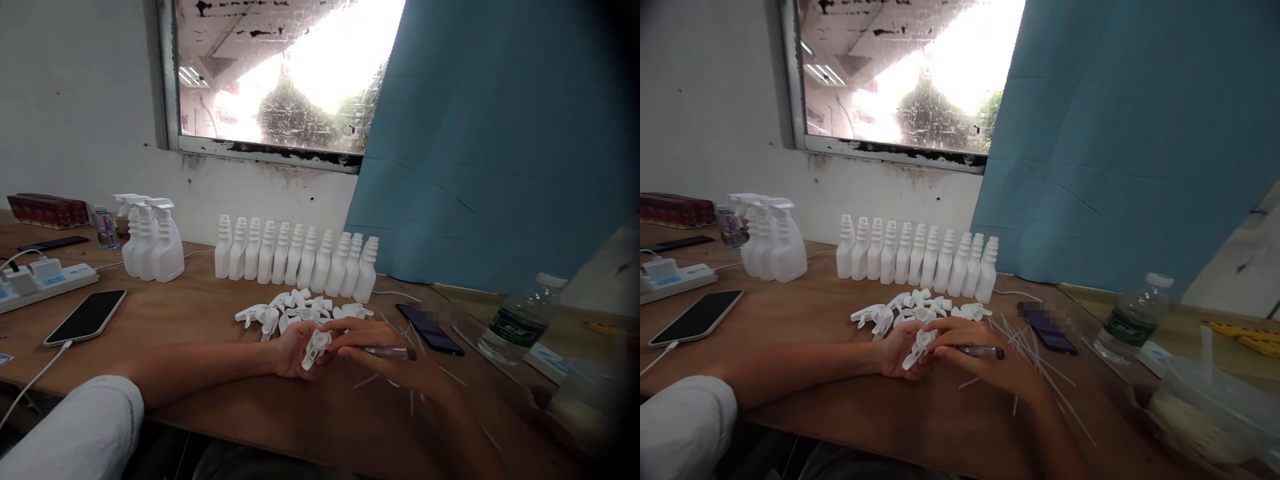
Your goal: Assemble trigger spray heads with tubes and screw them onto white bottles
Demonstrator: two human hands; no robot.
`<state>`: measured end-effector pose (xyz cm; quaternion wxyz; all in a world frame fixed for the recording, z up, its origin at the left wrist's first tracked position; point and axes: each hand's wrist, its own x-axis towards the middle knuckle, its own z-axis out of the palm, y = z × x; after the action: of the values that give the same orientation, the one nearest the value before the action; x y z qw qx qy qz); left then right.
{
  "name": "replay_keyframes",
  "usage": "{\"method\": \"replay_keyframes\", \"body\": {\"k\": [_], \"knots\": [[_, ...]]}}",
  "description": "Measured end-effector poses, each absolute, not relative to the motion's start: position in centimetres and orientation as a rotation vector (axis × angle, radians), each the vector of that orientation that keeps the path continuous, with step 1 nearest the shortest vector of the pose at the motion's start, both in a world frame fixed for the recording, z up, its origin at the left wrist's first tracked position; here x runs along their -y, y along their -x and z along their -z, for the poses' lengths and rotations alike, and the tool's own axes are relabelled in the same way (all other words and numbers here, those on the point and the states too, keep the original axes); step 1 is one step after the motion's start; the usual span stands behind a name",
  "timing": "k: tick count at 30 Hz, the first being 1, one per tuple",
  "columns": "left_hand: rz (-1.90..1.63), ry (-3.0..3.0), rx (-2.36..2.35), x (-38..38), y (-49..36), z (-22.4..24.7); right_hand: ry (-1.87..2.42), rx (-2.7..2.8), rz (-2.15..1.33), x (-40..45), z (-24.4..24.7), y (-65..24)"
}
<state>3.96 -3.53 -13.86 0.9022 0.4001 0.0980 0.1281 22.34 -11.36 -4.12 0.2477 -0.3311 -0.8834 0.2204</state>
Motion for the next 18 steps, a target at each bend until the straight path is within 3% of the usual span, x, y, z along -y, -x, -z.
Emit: {"method": "replay_keyframes", "body": {"k": [12, 18], "knots": [[-0.252, -0.767, -0.211, 3.4, -4.0, 14.3, 0.836, 2.292, -0.515, 11.7, 4.0, -22.1], [-0.361, -1.059, -0.215, 3.6, -4.0, 12.1, 1.171, 2.047, -0.428, 11.5, 3.4, -25.6]]}}
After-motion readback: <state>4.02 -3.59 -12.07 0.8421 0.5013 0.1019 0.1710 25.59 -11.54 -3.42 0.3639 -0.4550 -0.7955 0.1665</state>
